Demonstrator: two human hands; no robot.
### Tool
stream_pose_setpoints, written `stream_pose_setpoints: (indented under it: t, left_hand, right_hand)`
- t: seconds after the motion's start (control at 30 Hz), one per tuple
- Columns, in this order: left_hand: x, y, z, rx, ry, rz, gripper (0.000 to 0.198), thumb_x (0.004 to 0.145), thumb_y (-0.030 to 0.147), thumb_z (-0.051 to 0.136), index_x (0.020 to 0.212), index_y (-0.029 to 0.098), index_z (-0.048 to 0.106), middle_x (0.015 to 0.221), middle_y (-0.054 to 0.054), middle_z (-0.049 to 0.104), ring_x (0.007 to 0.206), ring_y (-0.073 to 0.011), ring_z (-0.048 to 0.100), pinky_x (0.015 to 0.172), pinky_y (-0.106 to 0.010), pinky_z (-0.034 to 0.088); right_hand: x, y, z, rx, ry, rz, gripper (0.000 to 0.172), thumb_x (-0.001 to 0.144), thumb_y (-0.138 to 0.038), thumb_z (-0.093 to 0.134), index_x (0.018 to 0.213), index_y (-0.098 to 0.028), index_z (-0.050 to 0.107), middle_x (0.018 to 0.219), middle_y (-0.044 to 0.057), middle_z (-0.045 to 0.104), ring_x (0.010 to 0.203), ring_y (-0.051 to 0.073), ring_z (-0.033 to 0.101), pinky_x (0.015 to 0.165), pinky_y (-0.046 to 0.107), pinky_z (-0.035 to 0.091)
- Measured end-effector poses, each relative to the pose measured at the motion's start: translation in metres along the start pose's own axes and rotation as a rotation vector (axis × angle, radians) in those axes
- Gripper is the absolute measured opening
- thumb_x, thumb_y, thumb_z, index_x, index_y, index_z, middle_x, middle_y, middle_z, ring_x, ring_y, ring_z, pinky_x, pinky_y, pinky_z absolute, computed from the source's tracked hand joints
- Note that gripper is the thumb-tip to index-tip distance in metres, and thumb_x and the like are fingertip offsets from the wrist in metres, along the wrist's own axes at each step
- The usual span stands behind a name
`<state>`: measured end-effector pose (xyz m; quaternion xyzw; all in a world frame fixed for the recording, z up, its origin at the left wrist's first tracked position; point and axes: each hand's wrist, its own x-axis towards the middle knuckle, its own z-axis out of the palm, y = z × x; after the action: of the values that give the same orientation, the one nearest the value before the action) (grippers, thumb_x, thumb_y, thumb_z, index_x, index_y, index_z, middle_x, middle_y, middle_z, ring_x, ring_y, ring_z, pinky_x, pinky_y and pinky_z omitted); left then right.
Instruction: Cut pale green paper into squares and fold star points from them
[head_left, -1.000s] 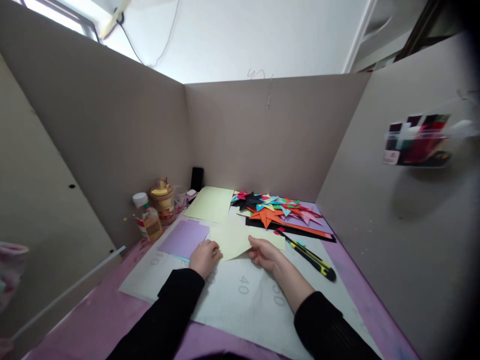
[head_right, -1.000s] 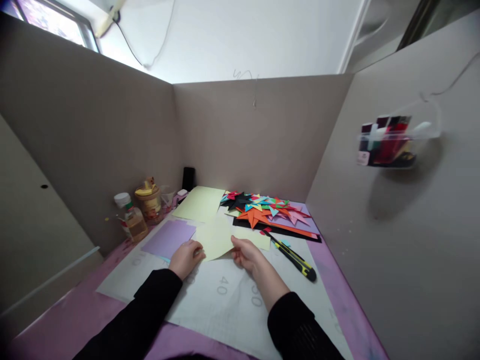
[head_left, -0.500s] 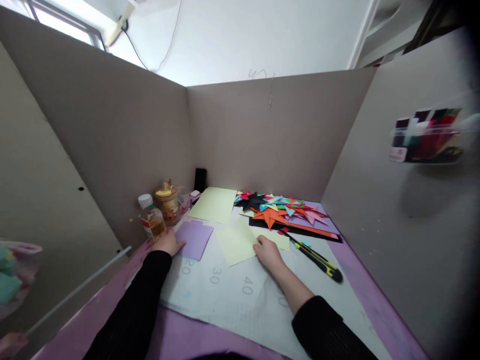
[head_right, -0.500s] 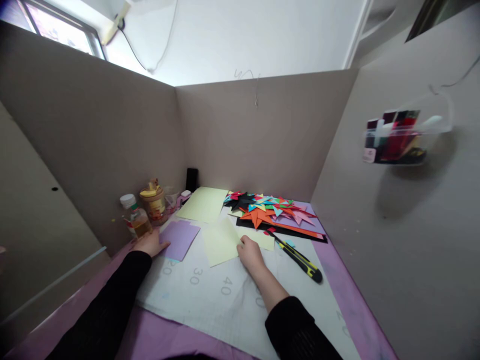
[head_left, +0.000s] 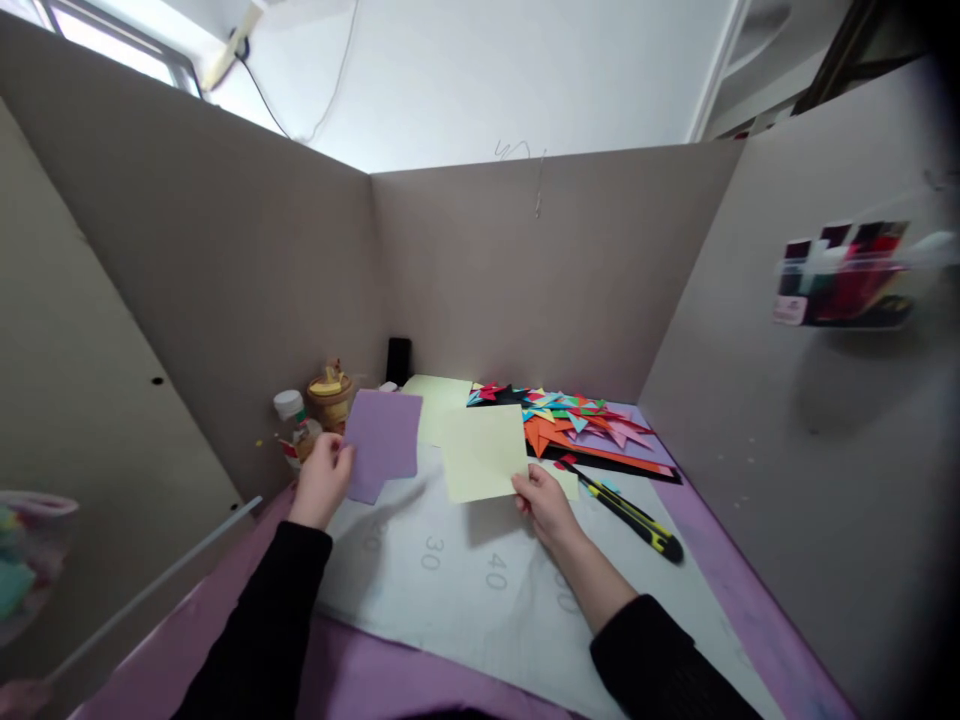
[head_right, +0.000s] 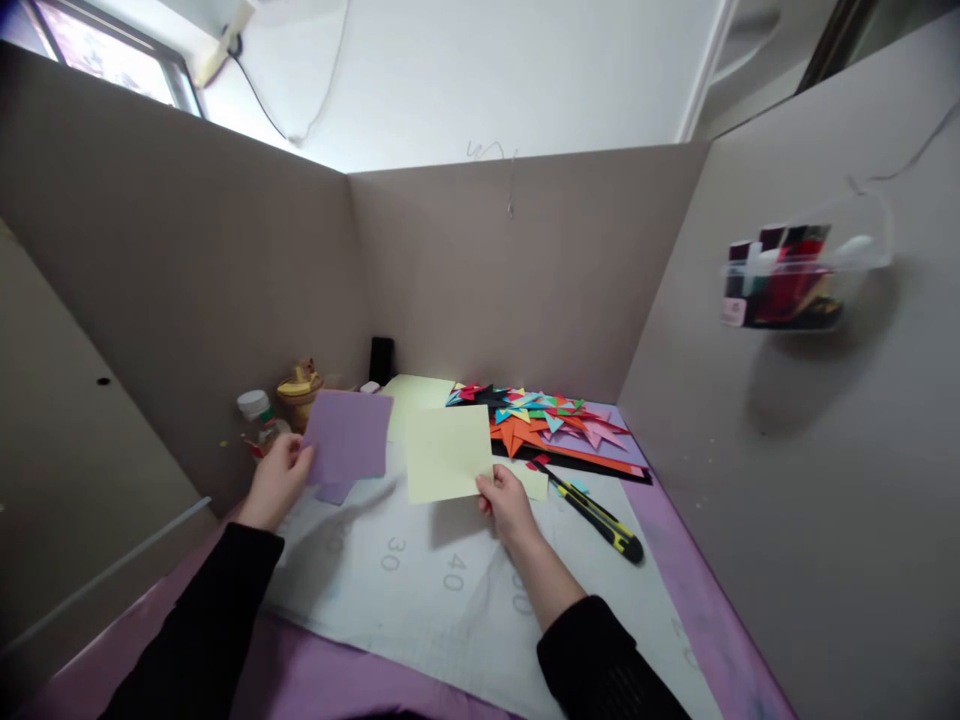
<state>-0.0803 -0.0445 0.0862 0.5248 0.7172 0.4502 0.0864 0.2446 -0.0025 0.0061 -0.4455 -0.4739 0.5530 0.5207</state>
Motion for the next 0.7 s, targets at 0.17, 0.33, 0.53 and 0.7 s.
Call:
stream_pose_setpoints:
  t: [0.17,0.33,0.53,0.7]
  left_hand:
    - [-0.043,0.021,0.059,-0.685,-0.299,-0.291,0.041,0.064,0.05,0.059,0.088,0.021,0.042,0.059,0.005,0.053,0.045,-0.0111,0.049,0.042,-0.019,0.031]
    - [-0.073,0.029,0.099,-0.8,-0.402,-0.401,0.037,0.068,0.047,0.058,0.088,0.021,0.042,0.069,0.001,0.06,0.058,-0.0142,0.058,0.049,-0.022,0.041]
    - [-0.078,0.03,0.108,-0.782,-0.505,-0.542,0.032,0.076,0.041,0.053,0.097,0.019,0.045,0.088,-0.007,0.065,0.071,-0.018,0.064,0.054,-0.027,0.049]
    - [-0.079,0.03,0.108,-0.827,-0.533,-0.306,0.049,0.071,0.029,0.06,0.115,0.017,0.042,0.094,-0.009,0.066,0.078,-0.0198,0.065,0.066,-0.03,0.051]
  right_hand:
    - [-0.006,-0.001,0.016,0.054,-0.029,-0.004,0.026,0.067,-0.038,0.063,0.073,-0.02,0.045,0.045,-0.007,0.051,0.039,0.007,0.044,0.039,0.016,0.032]
    - [-0.006,0.008,0.018,-0.089,0.014,0.025,0.021,0.07,-0.036,0.055,0.073,-0.02,0.043,0.04,-0.006,0.053,0.034,0.008,0.043,0.035,0.016,0.029]
    - [-0.01,0.012,0.019,-0.35,-0.056,0.134,0.024,0.069,-0.024,0.052,0.09,-0.021,0.043,0.041,-0.008,0.052,0.03,0.009,0.042,0.034,0.017,0.029]
    - [-0.006,0.012,0.015,-0.432,-0.009,0.062,0.033,0.068,-0.023,0.053,0.1,-0.019,0.045,0.073,0.003,0.065,0.057,0.015,0.059,0.051,0.024,0.045]
